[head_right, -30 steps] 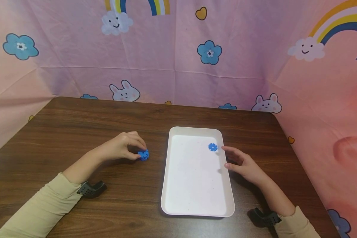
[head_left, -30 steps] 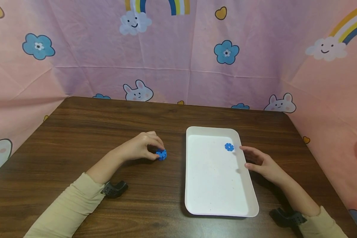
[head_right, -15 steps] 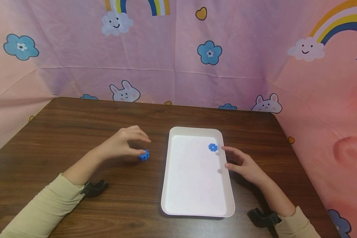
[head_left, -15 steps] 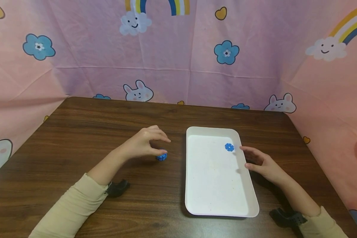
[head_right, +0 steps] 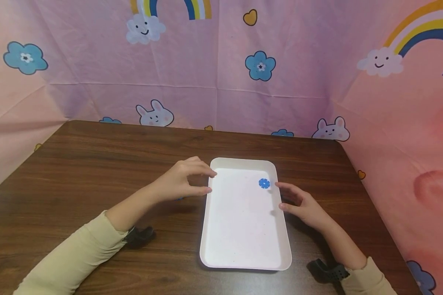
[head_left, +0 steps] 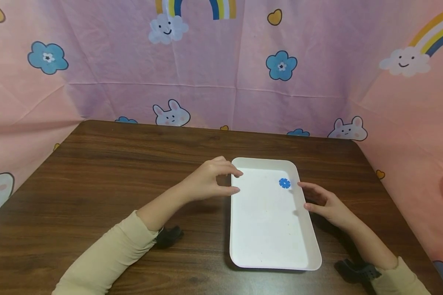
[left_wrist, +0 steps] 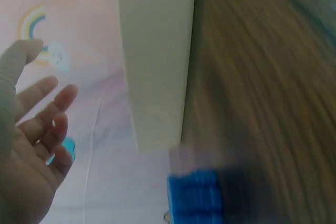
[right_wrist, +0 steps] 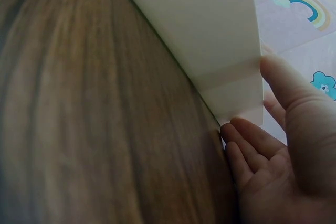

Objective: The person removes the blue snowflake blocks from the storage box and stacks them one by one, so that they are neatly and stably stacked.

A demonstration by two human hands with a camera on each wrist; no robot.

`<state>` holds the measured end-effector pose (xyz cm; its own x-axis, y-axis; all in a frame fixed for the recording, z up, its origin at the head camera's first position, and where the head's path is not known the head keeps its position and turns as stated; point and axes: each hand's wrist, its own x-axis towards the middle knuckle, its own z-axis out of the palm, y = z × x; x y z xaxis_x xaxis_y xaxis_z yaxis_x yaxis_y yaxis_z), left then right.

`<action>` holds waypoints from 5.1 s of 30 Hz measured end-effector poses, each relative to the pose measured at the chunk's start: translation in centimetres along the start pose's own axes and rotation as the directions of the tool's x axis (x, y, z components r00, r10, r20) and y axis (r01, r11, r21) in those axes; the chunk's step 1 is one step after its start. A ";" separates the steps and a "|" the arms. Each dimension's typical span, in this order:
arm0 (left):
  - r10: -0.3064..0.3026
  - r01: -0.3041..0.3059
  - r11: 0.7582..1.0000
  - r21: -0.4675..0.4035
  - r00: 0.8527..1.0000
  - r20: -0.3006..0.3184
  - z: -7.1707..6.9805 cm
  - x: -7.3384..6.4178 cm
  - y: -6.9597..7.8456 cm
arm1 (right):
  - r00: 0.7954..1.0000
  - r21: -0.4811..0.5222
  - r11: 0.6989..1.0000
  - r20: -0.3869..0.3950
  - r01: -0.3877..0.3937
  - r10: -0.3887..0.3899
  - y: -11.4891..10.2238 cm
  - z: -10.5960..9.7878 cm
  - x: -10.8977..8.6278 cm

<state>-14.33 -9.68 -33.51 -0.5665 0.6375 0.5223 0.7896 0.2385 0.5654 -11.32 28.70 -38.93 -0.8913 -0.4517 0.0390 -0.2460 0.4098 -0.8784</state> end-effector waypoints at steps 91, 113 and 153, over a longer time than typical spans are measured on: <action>-0.392 0.201 0.876 0.439 0.827 0.402 12.0 9.3 -2.1 | 0.999 0.014 0.999 0.012 0.030 -0.030 0.0 0.0 -0.1; -0.321 0.215 0.938 0.271 0.833 0.451 10.9 9.4 -2.5 | 0.998 0.026 0.998 0.019 0.061 -0.062 0.1 -0.2 0.0; 0.099 -0.100 0.995 0.007 0.994 0.040 5.8 4.4 -1.2 | 1.000 -0.009 1.000 -0.013 0.023 -0.023 0.1 -0.1 -0.1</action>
<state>-16.35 -2.96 -35.56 -0.4755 0.6867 0.5498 0.8436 0.1787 0.5063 -11.31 28.87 -39.01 -0.8903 -0.4506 0.0655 -0.2698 0.4062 -0.8731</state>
